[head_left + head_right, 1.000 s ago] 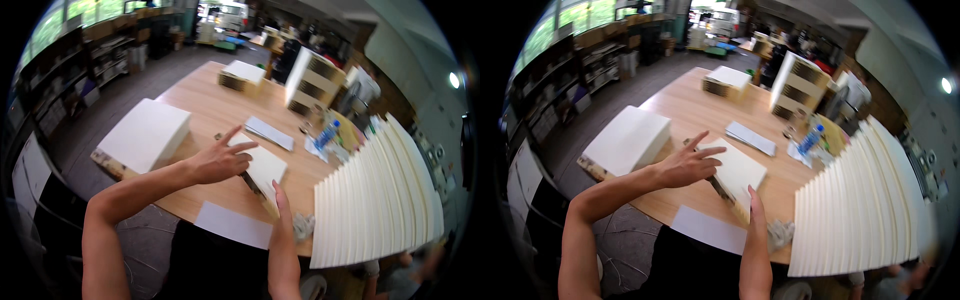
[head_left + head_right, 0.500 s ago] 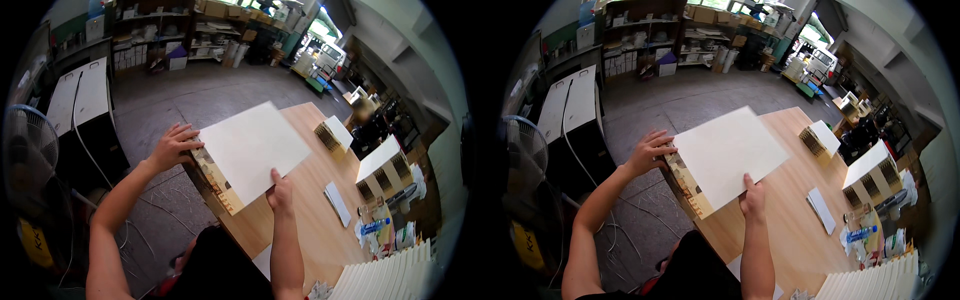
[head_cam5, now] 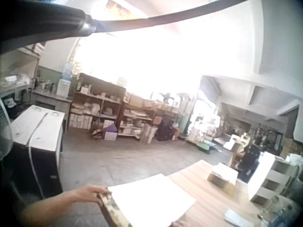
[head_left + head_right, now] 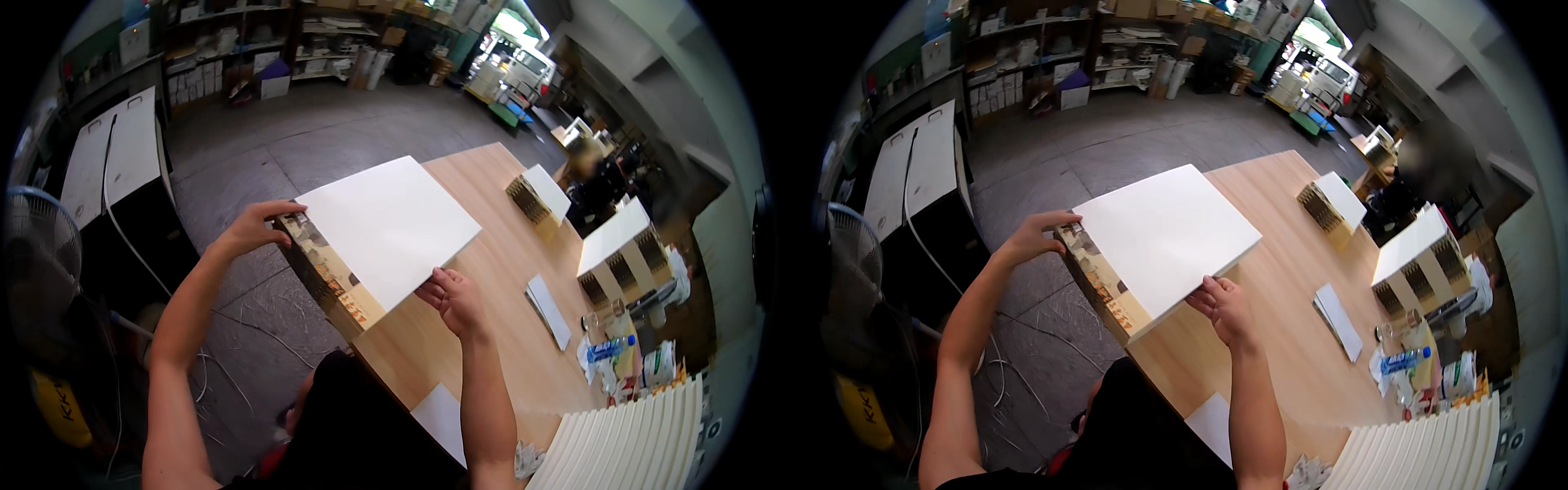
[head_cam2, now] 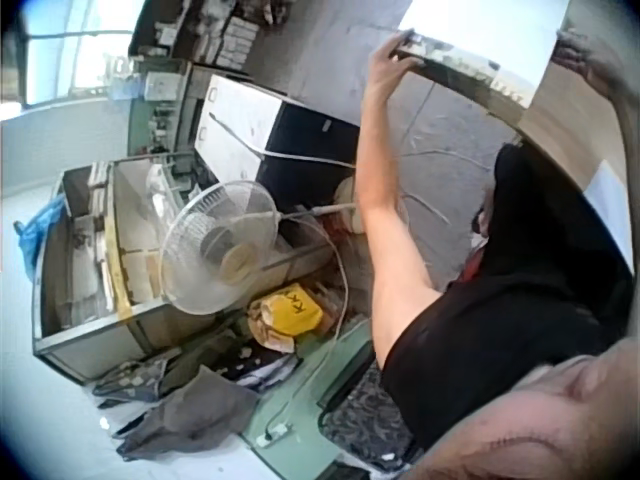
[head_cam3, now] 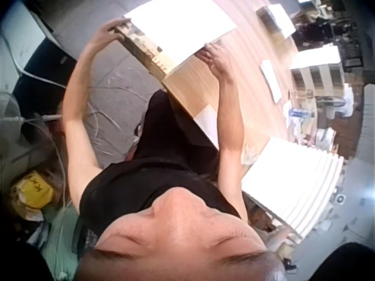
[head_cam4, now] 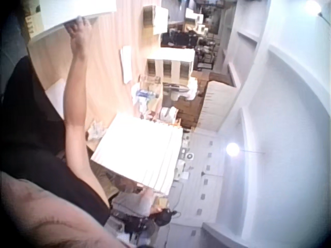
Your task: The person dips a brush into a bucket of glue and applies it to the edges of a stack of paper, then moves sheets of paper onto a table and aligns them.
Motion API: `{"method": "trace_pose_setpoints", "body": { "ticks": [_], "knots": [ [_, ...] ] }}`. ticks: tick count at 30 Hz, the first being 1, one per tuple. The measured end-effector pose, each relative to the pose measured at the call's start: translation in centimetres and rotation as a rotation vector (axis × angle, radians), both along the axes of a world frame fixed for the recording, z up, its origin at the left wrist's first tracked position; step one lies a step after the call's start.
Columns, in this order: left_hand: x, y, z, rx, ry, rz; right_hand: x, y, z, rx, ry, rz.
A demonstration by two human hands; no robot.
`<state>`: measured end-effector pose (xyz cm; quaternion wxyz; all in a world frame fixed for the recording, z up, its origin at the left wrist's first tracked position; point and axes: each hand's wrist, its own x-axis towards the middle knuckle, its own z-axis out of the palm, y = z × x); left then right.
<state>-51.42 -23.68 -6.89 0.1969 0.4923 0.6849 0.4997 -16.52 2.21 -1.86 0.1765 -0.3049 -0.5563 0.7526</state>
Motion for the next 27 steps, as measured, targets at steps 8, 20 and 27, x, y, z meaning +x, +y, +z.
{"method": "trace_pose_setpoints", "body": {
  "ticks": [8,20,27],
  "knots": [
    [1.6,3.9,5.2,0.312,0.101,0.054,27.7,-8.3,-1.5,0.479,-0.076,-0.711],
    [58.0,22.2,30.2,0.765,0.255,-1.179,48.2,-15.0,-11.0,1.202,-0.942,-0.862],
    [73.3,17.7,38.8,1.001,0.592,-1.61,44.4,-18.0,4.3,1.353,-0.722,-0.954]
  ]
}}
